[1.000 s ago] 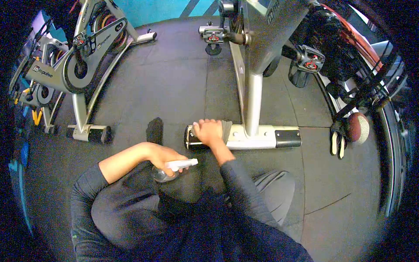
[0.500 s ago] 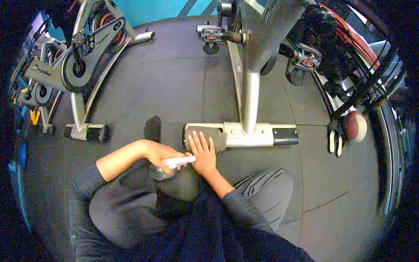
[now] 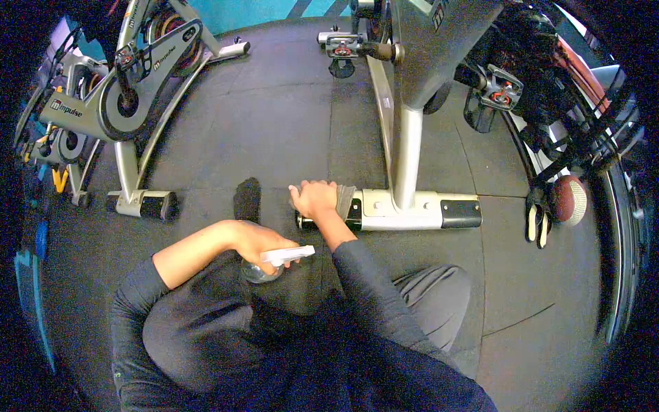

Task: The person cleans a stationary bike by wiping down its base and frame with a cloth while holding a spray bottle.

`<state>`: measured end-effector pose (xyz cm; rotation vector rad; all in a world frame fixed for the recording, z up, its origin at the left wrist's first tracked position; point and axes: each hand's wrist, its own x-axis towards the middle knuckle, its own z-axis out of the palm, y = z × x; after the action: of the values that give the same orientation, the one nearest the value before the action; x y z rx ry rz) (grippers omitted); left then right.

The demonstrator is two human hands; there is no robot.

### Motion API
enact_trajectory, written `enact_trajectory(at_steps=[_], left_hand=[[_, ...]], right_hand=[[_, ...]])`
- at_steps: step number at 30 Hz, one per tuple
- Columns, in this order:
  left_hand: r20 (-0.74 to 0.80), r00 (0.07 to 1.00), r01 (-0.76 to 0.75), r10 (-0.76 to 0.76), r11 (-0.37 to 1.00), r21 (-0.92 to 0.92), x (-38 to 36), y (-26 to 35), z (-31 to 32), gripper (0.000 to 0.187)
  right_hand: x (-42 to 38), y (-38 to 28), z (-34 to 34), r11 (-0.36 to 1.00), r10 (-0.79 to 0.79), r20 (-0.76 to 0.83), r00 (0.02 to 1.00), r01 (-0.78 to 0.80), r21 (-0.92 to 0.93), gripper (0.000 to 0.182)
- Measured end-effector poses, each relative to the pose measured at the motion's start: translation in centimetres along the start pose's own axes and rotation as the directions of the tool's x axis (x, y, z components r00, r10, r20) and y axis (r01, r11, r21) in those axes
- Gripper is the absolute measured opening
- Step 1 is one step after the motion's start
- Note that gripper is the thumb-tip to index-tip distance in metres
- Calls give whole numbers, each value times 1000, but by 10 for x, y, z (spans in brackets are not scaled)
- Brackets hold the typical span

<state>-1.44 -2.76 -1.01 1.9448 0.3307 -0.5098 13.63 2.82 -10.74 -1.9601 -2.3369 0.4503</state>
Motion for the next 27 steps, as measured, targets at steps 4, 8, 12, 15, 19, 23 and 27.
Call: enact_trajectory(at_steps=[4, 8, 12, 15, 19, 23, 27], left_hand=[[-12, 998, -61, 62, 997, 54, 4, -5, 0, 55], [-37, 994, -103, 103, 995, 18, 5, -6, 0, 57], [-23, 999, -49, 49, 999, -2, 1, 0, -2, 59], [-28, 999, -39, 38, 999, -35, -1, -3, -2, 58], [-12, 997, -82, 81, 996, -34, 1, -1, -2, 56], [-9, 999, -40, 40, 998, -48, 2, -4, 0, 55], [3, 1000, -29, 29, 998, -61, 3, 0, -2, 54]], right_hand=[[-28, 4, 25, 992, -128, -312, 941, 123, -36, 51], [-71, 12, 37, 978, -207, -437, 875, 184, -96, 59], [-123, 34, 44, 974, -219, -409, 886, 171, -150, 65], [-140, 51, 48, 977, -199, -398, 896, 149, -154, 62], [-120, 48, 39, 988, -146, -458, 877, 104, -116, 60], [-68, 59, 26, 993, -121, -498, 859, 98, -72, 52], [-19, 68, -20, 999, -11, -102, 995, 8, -33, 58]])
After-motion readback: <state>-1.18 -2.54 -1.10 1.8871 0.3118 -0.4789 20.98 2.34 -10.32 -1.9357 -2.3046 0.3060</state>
